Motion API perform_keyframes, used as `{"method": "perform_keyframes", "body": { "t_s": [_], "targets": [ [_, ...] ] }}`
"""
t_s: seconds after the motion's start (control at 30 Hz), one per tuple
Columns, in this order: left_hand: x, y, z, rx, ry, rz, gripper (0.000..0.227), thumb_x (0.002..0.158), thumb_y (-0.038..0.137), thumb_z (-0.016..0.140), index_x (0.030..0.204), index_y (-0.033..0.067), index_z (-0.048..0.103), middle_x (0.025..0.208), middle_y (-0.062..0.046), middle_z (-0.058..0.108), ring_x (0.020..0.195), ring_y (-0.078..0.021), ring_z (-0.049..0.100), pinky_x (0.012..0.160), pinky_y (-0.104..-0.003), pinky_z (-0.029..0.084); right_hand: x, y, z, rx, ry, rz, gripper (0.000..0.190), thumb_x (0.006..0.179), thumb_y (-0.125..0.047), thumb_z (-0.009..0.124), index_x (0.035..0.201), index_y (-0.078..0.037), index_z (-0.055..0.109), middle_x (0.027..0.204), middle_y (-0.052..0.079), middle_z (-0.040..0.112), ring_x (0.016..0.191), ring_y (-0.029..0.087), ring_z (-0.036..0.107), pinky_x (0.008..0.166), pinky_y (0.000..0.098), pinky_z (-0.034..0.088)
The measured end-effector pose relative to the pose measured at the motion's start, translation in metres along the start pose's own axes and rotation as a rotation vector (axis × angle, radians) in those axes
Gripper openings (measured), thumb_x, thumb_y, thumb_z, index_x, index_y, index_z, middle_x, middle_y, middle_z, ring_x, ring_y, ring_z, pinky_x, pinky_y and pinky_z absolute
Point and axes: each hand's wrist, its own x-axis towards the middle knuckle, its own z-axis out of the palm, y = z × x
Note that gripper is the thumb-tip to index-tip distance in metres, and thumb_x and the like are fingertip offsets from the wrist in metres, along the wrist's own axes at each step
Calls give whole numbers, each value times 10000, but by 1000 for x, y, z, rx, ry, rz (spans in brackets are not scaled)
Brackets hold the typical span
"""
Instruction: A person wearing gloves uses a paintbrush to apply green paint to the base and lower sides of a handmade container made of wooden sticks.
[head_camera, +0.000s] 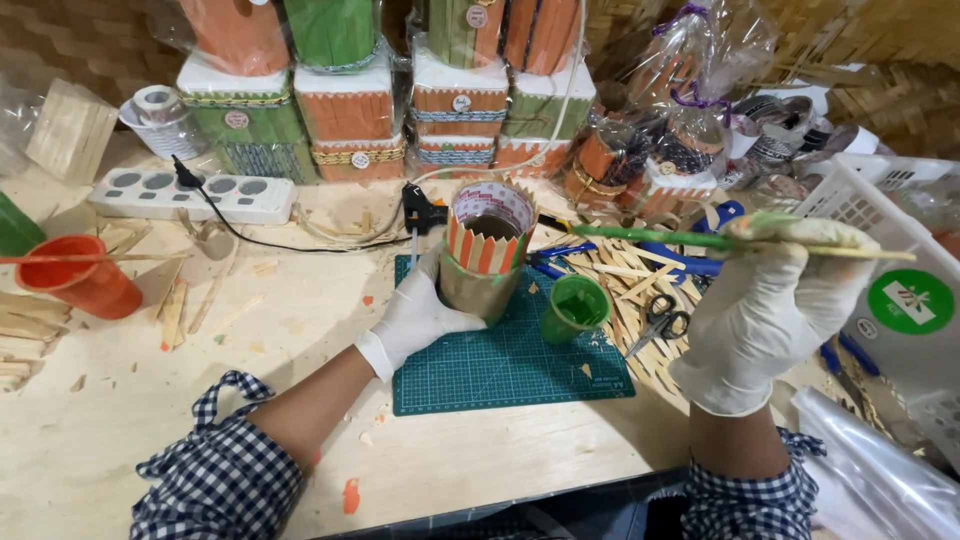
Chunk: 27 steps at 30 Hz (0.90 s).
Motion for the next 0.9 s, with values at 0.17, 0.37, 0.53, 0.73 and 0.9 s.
{"method": "perform_keyframes", "body": {
  "t_s": [0.17, 0.37, 0.53, 0.73, 0.9],
  "targets": [
    [-4, 3, -2, -49, -19, 19, 1020, 543, 122, 967, 1433, 102, 469, 1406, -124, 600, 1375, -297, 528, 1151, -475, 409, -3, 24, -18, -245, -233, 7, 144, 1120, -175, 602, 1100, -39, 560, 925, 140, 649, 755, 224, 679, 651, 312, 590],
    [-7, 11, 1, -79, -63, 45, 851, 610, -25, 912, 1366, 58, 530, 1351, -194, 616, 1407, -389, 483, 1202, -552, 304, -32, 78, -27, -232, -249, 44, 185, 1074, -139, 597, 995, 28, 596, 755, 198, 675, 609, 231, 650, 579, 316, 562],
    [-2, 0, 0, -79, -51, -27, 850, 613, -16, 919, 1366, 67, 533, 1355, -194, 616, 1413, -383, 481, 1205, -556, 301, -34, 86, -31, -258, -291, -8, 200, 1045, -50, 604, 888, 71, 629, 683, 203, 666, 502, 242, 613, 524, 310, 553],
    [4, -13, -2, -64, -52, -48, 867, 577, 13, 954, 1338, 42, 539, 1317, -194, 634, 1390, -359, 518, 1208, -528, 327, -35, 77, -24, -293, -406, 66, 189, 1044, -114, 599, 927, 28, 645, 738, 152, 692, 585, 186, 609, 578, 301, 553],
    [9, -9, -3, -113, -29, -118, 893, 547, -40, 967, 1336, 37, 557, 1310, -172, 647, 1385, -310, 526, 1201, -507, 337, -41, 88, -40, -284, -388, 108, 215, 995, -120, 636, 879, 59, 660, 692, 166, 686, 519, 231, 617, 529, 319, 576]
  ]
}}
